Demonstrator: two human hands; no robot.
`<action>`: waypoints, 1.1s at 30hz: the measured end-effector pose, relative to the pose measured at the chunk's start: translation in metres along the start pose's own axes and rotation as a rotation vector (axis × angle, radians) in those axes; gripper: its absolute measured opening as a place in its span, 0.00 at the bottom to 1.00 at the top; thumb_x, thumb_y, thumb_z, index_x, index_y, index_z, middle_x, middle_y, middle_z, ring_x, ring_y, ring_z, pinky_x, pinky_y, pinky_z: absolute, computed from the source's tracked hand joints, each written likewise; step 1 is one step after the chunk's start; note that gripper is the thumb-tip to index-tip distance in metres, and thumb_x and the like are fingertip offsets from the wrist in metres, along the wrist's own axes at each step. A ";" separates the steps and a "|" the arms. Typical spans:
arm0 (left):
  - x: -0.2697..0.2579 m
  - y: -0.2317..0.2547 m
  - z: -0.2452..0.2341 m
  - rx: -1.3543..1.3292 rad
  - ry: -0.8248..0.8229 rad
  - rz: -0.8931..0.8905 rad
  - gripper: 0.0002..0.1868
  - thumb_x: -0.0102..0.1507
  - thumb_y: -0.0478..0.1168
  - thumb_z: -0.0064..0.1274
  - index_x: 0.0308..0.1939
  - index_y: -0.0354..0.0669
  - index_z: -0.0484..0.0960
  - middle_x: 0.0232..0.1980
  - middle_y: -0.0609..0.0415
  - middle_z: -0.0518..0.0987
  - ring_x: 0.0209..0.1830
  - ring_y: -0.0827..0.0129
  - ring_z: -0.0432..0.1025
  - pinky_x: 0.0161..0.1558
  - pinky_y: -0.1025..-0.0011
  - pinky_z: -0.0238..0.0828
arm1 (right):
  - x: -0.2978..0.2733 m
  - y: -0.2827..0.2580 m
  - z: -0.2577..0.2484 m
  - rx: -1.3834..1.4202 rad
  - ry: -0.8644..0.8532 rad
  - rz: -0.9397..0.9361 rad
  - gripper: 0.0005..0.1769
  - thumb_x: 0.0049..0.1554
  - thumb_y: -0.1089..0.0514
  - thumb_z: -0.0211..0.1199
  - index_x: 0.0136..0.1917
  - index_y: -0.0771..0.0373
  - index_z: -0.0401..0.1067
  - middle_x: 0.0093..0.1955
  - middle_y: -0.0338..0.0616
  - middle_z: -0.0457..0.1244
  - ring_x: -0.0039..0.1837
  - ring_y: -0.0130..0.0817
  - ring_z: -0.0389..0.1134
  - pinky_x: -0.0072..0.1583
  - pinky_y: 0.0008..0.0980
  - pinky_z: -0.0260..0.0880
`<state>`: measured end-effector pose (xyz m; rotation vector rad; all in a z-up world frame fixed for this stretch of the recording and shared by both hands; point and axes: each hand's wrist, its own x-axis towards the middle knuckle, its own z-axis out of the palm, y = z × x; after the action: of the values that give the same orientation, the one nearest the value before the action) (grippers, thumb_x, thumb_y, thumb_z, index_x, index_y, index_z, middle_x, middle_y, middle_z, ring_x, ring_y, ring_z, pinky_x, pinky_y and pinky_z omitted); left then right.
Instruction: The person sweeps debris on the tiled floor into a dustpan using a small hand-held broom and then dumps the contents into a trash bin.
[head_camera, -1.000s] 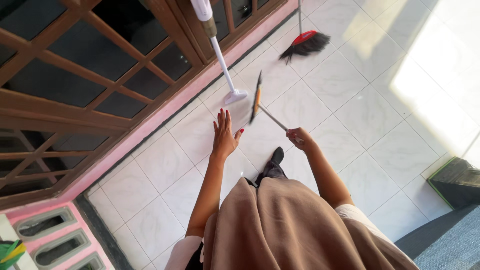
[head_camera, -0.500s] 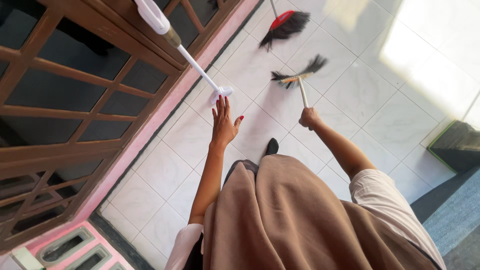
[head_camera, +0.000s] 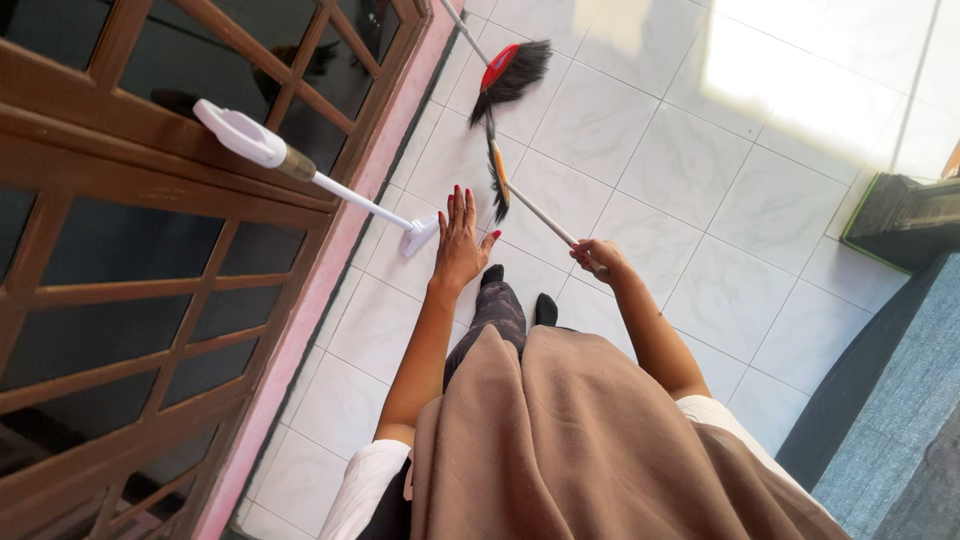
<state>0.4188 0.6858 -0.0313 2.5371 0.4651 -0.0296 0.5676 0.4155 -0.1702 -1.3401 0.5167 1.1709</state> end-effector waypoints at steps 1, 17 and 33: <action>0.007 -0.004 -0.001 0.022 -0.023 0.029 0.53 0.66 0.55 0.55 0.80 0.33 0.39 0.84 0.36 0.38 0.84 0.44 0.36 0.79 0.46 0.34 | -0.003 0.001 -0.004 0.065 0.013 0.046 0.19 0.56 0.68 0.62 0.62 0.73 0.71 0.43 0.50 0.67 0.37 0.26 0.59 0.36 0.23 0.58; 0.127 -0.044 0.010 0.050 -0.250 0.351 0.53 0.67 0.56 0.54 0.80 0.31 0.38 0.84 0.36 0.37 0.84 0.44 0.36 0.78 0.45 0.34 | -0.112 0.092 -0.029 0.337 0.477 -0.201 0.27 0.56 0.69 0.59 0.69 0.73 0.65 0.42 0.43 0.64 0.37 0.23 0.58 0.33 0.20 0.57; 0.170 0.046 0.050 0.126 -0.422 0.625 0.52 0.68 0.57 0.52 0.81 0.36 0.36 0.85 0.40 0.34 0.85 0.49 0.32 0.79 0.49 0.30 | -0.031 0.178 -0.002 1.342 0.216 -0.244 0.06 0.63 0.67 0.52 0.49 0.72 0.57 0.39 0.41 0.54 0.30 0.16 0.51 0.30 0.14 0.56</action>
<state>0.5974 0.6775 -0.0696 2.5870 -0.5074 -0.3580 0.4017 0.3712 -0.2279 -0.3139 1.0075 0.2658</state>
